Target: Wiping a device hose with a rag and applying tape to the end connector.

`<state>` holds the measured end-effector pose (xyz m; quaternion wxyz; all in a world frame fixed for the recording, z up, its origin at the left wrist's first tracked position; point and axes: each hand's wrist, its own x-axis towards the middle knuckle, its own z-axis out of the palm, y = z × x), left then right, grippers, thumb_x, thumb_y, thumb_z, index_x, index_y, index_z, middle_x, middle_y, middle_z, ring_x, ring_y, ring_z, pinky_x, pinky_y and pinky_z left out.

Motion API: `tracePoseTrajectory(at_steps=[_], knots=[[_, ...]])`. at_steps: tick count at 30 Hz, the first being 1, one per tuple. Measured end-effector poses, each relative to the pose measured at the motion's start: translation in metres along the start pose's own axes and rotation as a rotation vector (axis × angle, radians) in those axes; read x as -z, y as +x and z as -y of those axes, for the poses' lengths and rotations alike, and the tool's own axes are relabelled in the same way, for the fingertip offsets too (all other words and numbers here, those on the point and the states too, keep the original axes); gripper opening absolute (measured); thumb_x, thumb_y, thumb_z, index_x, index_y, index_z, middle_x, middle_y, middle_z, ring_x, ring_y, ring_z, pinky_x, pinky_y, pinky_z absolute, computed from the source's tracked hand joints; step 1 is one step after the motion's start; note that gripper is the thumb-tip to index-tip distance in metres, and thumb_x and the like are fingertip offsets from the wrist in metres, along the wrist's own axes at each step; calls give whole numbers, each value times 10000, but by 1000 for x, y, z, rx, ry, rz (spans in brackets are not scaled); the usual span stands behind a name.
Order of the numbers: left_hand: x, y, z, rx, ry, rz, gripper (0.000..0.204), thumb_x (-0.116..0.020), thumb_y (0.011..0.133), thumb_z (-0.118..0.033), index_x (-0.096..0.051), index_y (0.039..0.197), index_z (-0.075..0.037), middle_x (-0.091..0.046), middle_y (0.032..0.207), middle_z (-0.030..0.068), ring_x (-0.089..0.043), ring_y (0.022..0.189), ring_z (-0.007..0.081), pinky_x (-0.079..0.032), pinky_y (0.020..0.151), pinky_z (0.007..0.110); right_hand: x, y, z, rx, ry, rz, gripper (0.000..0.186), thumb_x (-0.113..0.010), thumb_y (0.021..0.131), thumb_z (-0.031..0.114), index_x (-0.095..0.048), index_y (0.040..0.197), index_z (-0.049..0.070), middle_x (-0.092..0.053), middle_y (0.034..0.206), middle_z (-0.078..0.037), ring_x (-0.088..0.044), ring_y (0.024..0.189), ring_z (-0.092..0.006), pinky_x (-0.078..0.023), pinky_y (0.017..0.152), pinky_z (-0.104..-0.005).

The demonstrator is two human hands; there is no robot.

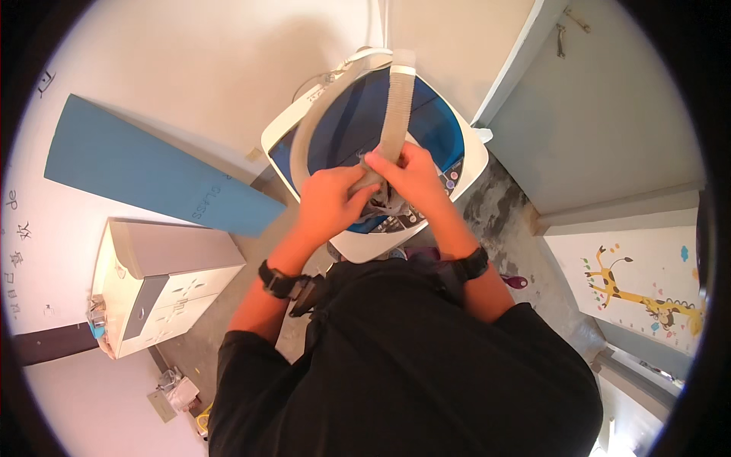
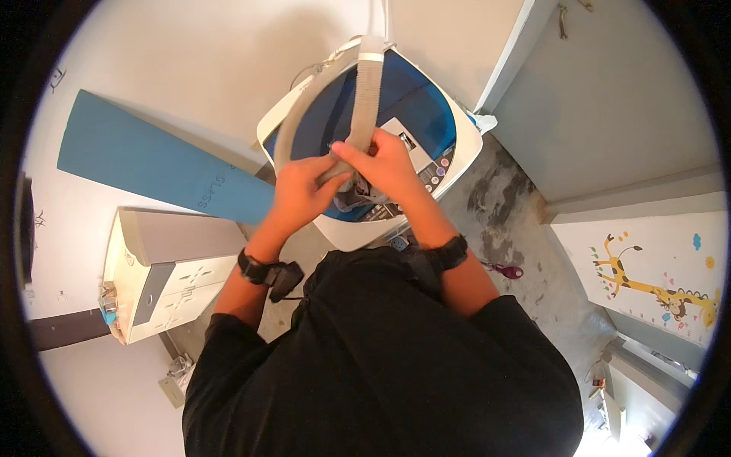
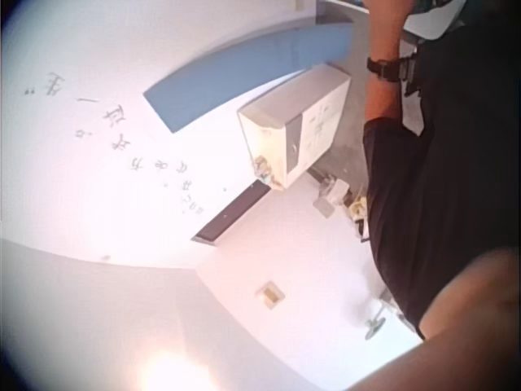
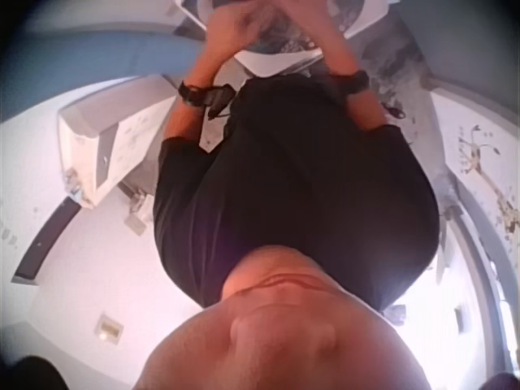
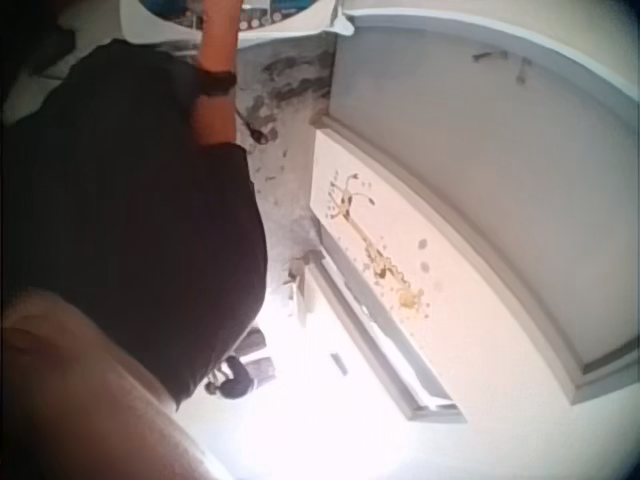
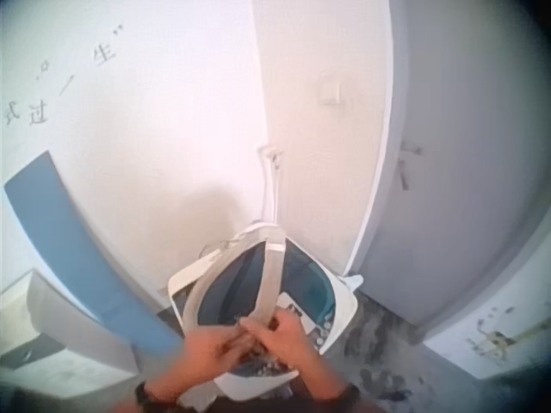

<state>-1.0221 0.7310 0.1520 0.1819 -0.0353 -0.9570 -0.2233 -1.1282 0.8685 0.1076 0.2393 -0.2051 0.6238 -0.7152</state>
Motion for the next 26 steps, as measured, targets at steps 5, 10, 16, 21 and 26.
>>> tracePoseTrajectory(at_steps=[5,10,16,21,26], knots=[[13,-16,20,91,-204,46,395,-726,786,-176,-645,1157,-64,-659,796,141,-637,724,338,-488,617,390,25,-4,4,78,-244,229,189,-746,841,151,-708,889,-28,-619,645,-12,-502,586,-39,-368,500,-221],[12,-22,20,111,-262,63,404,-713,804,-215,-593,1152,-49,-663,777,145,-648,723,346,-500,641,416,20,0,-8,156,-77,117,160,-724,860,121,-701,862,-37,-628,667,-5,-501,589,-42,-374,507,-224],[5,-2,-12,350,-163,125,447,-685,819,-297,-531,1172,-70,-660,790,167,-654,725,341,-506,642,425,11,4,1,242,-44,9,158,-728,855,97,-676,767,-24,-586,657,23,-459,566,-26,-340,492,-211],[-12,-6,4,75,-158,-138,378,-672,823,-254,-555,1109,-36,-653,785,165,-646,730,341,-500,634,425,8,15,2,243,-76,-151,155,-760,827,103,-661,763,2,-565,661,37,-452,571,-15,-333,498,-192],[-10,-3,7,190,-158,42,422,-693,795,-238,-563,1135,-26,-662,892,171,-647,793,354,-511,682,422,-3,19,6,-34,108,-95,280,-724,873,201,-650,1064,10,-678,875,-31,-588,756,-46,-446,656,-180]])
